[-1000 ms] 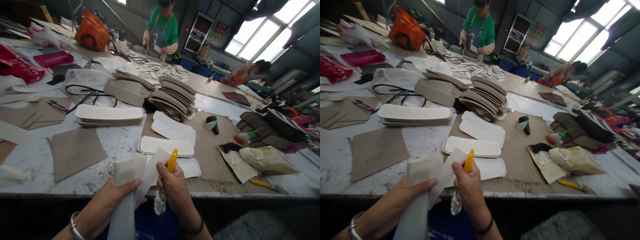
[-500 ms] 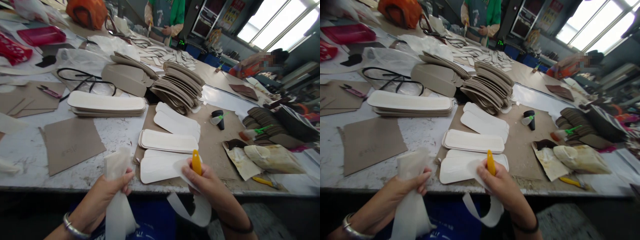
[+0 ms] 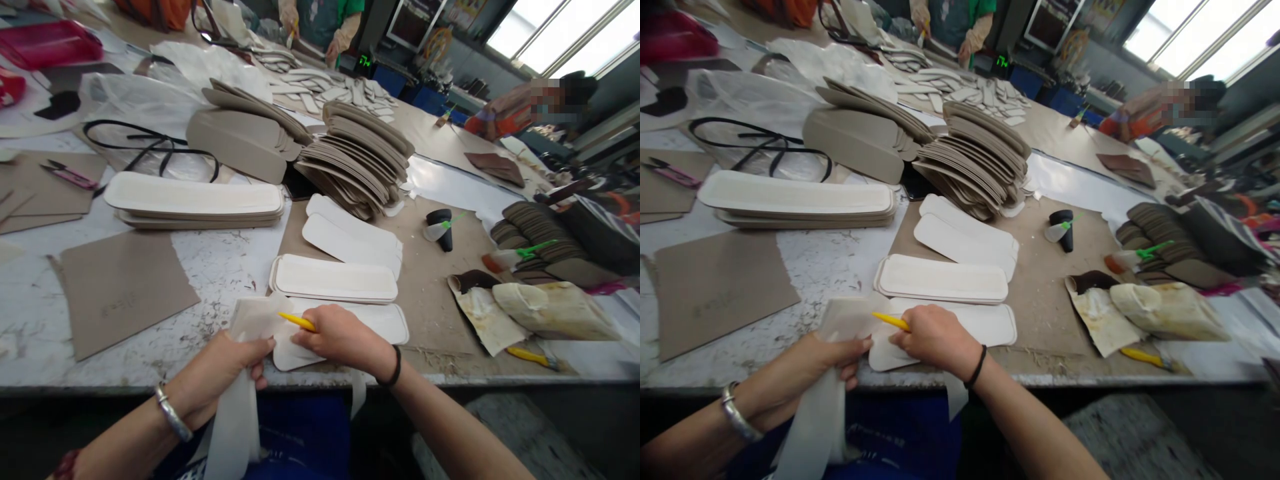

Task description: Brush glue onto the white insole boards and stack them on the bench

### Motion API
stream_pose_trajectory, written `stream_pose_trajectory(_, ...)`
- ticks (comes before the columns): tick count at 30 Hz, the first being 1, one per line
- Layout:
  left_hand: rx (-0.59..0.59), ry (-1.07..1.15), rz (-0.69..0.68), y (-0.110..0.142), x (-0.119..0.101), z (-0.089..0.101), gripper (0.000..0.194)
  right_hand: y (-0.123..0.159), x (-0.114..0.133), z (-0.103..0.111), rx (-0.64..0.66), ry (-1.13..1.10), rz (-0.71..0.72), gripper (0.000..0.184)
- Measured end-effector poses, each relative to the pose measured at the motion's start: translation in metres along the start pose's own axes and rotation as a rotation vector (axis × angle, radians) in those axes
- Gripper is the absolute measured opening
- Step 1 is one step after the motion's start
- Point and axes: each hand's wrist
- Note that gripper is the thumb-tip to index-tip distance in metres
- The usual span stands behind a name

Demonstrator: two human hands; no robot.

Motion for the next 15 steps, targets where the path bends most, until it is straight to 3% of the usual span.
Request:
stream_pose_trajectory(6, -0.014, 0.012, 0.010, 0.000, -0.001, -0.004, 0.041, -0.002, 0.004, -0.002, -0.032, 0.086, 0.013, 0.026)
stream_pose_trajectory(12, -0.079, -0.148, -0.115, -0.002, 0.006, -0.009, 0.039, 0.001, 0.011, -0.006, -0.097, 0.121, 0.043, 0.031)
stream_pose_trajectory(15, -0.090, -0.167, -0.141, -0.004, 0.009, -0.007, 0.041, 0.015, -0.003, -0.005, -0.115, 0.130, 0.003, 0.028)
Point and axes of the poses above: each hand's wrist, its own y-axis away from the middle knuckle, its own z-axis out of the back of the hand, x = y × z, and after that the axes turned 14 degrees about -z, right-handed
